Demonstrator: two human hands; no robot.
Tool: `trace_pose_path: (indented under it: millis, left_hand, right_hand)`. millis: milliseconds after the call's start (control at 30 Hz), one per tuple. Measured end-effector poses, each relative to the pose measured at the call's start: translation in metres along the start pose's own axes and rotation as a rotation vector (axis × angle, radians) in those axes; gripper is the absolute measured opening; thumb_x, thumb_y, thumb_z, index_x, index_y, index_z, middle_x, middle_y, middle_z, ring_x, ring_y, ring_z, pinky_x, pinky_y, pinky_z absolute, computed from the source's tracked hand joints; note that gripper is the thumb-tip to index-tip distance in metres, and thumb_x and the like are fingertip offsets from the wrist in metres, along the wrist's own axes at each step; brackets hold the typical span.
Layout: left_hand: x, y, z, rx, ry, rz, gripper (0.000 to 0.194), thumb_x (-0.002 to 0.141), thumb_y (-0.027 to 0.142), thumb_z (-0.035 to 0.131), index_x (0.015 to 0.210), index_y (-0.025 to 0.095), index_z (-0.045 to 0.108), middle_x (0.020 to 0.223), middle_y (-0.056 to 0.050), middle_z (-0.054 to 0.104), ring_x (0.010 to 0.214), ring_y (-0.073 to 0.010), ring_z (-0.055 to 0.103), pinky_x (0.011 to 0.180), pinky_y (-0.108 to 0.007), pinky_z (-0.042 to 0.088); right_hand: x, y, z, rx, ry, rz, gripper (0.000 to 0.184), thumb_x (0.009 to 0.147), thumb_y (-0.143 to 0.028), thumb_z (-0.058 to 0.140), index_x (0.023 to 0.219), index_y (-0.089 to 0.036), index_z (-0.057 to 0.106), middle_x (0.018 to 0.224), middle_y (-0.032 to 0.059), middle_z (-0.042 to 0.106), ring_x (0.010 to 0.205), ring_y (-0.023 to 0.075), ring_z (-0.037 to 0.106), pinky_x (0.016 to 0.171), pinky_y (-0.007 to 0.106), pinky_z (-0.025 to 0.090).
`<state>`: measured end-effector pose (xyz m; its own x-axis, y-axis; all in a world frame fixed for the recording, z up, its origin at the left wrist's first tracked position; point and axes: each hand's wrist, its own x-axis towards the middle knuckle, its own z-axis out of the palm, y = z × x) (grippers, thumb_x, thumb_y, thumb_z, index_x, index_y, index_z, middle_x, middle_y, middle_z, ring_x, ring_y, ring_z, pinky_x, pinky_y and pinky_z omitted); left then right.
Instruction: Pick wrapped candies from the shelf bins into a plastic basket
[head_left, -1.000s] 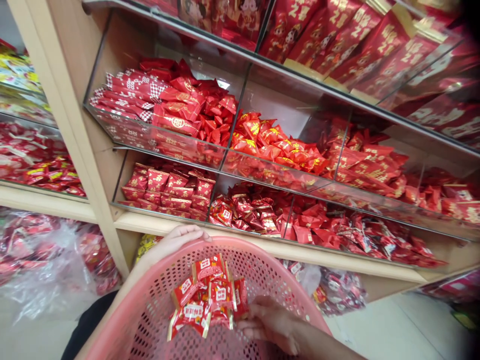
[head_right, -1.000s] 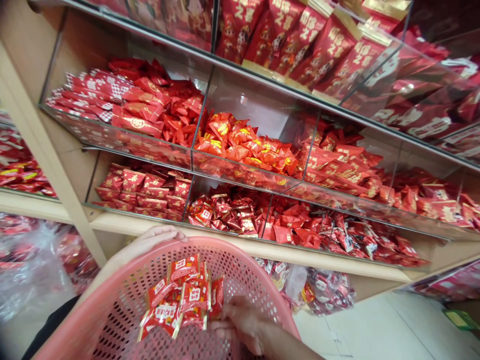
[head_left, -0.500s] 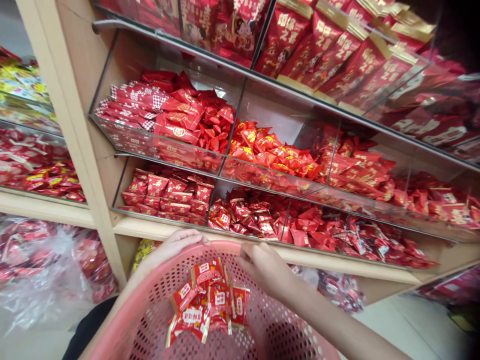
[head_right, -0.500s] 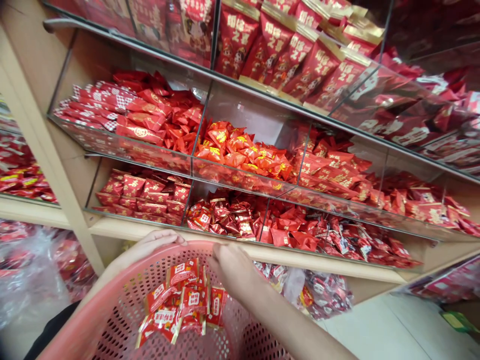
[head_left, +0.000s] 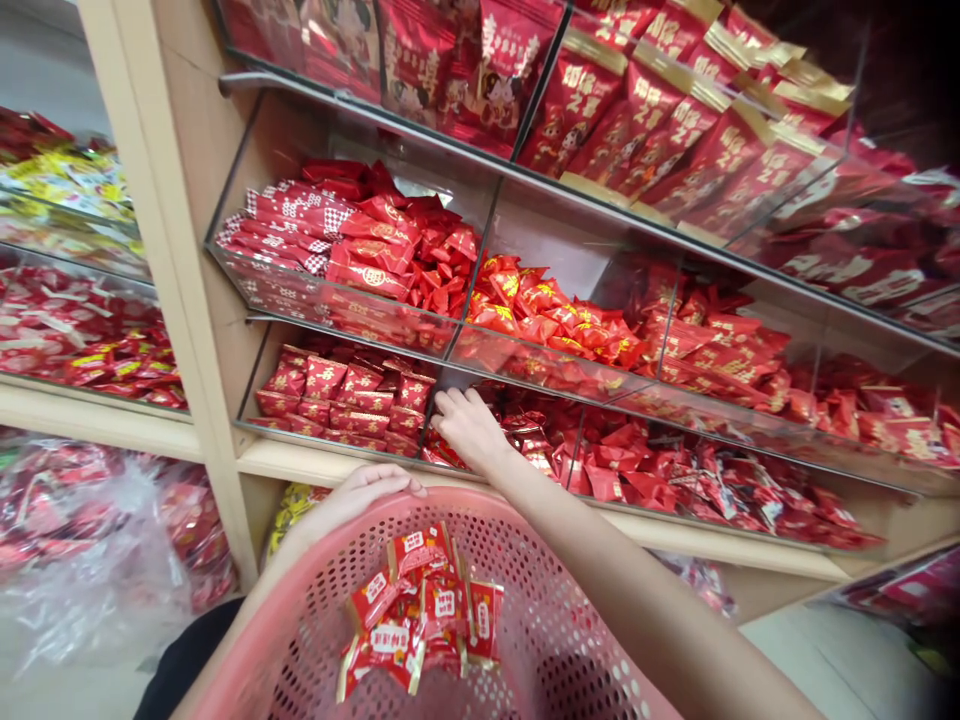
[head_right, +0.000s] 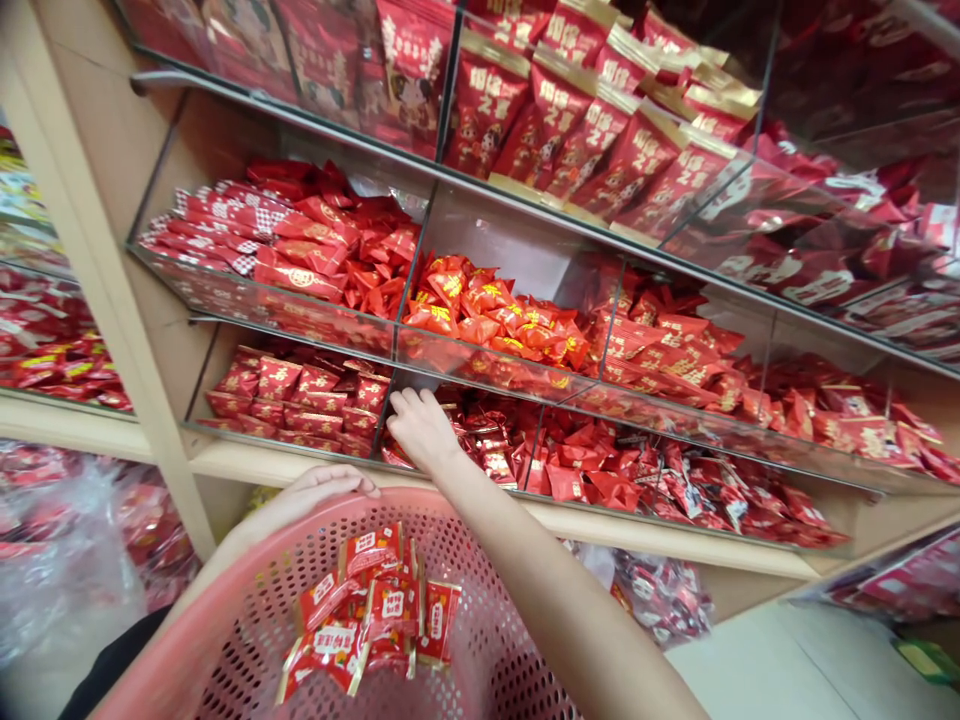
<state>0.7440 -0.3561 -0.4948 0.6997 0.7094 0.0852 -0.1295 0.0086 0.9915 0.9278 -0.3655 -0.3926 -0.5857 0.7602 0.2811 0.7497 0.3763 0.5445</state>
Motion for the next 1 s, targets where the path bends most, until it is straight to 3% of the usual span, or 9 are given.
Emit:
trace_pose_path:
  millis: [167,400,600,767,867,933,1000]
  left_hand:
    - [-0.001,0.002,0.001,-0.034,-0.022,0.001,0.022,0.079,0.034,0.057,0.084,0.014,0.066,0.098,-0.009,0.065,0.092,-0.0185,0.058,0.090,-0.029,0.039]
    - [-0.001,0.002,0.002,-0.032,-0.012,-0.031,0.025,0.077,0.035,0.059,0.088,0.014,0.067,0.097,-0.008,0.066,0.091,-0.0182,0.059,0.090,-0.030,0.039]
    - [-0.001,0.001,0.001,-0.038,-0.009,-0.040,0.024,0.079,0.035,0.057,0.087,0.014,0.066,0.098,-0.008,0.065,0.091,-0.0175,0.059,0.090,-0.029,0.039]
    - [0.000,-0.001,0.000,-0.066,0.009,-0.056,0.025,0.077,0.036,0.060,0.087,0.014,0.066,0.098,-0.008,0.065,0.093,-0.0184,0.058,0.091,-0.029,0.039]
    - [0.001,-0.002,0.000,-0.053,0.008,-0.057,0.025,0.077,0.037,0.059,0.087,0.014,0.066,0.098,-0.008,0.065,0.094,-0.0188,0.058,0.091,-0.029,0.039]
    - [0.001,-0.002,0.000,-0.035,0.015,-0.062,0.025,0.077,0.036,0.059,0.087,0.014,0.066,0.098,-0.008,0.065,0.093,-0.0187,0.059,0.090,-0.029,0.040]
    - [0.001,-0.002,0.001,-0.023,0.012,-0.058,0.024,0.077,0.036,0.059,0.088,0.015,0.066,0.098,-0.007,0.065,0.093,-0.0190,0.059,0.090,-0.029,0.040]
  right_hand:
    - [-0.004,0.004,0.002,-0.003,0.009,-0.029,0.021,0.089,-0.017,0.043,0.080,-0.015,0.062,0.091,0.0073,0.054,0.089,0.0211,0.044,0.074,0.034,0.032]
    - [-0.012,0.011,-0.009,-0.008,0.051,0.057,0.022,0.090,-0.021,0.042,0.077,-0.017,0.059,0.089,0.0056,0.053,0.085,0.0195,0.042,0.070,0.033,0.029]
    - [-0.025,0.017,-0.018,0.106,0.132,0.135,0.021,0.091,-0.026,0.041,0.090,-0.019,0.061,0.091,0.0046,0.054,0.084,0.0182,0.041,0.069,0.031,0.027]
    - [-0.052,0.012,-0.035,0.350,0.294,0.274,0.024,0.091,-0.026,0.041,0.098,-0.020,0.062,0.093,0.0064,0.054,0.086,0.0172,0.045,0.072,0.031,0.032]
    - [-0.076,-0.002,-0.052,0.624,0.419,0.386,0.020,0.089,-0.026,0.045,0.096,-0.020,0.063,0.091,0.0059,0.054,0.088,0.0173,0.049,0.076,0.033,0.037]
    - [-0.094,-0.012,-0.062,0.855,0.426,0.467,0.017,0.088,-0.027,0.046,0.089,-0.021,0.062,0.091,0.0053,0.054,0.088,0.0174,0.051,0.078,0.033,0.040]
    - [-0.114,-0.022,-0.067,1.093,0.348,0.565,0.017,0.087,-0.031,0.047,0.084,-0.020,0.059,0.090,0.0051,0.056,0.087,0.0170,0.052,0.078,0.032,0.042]
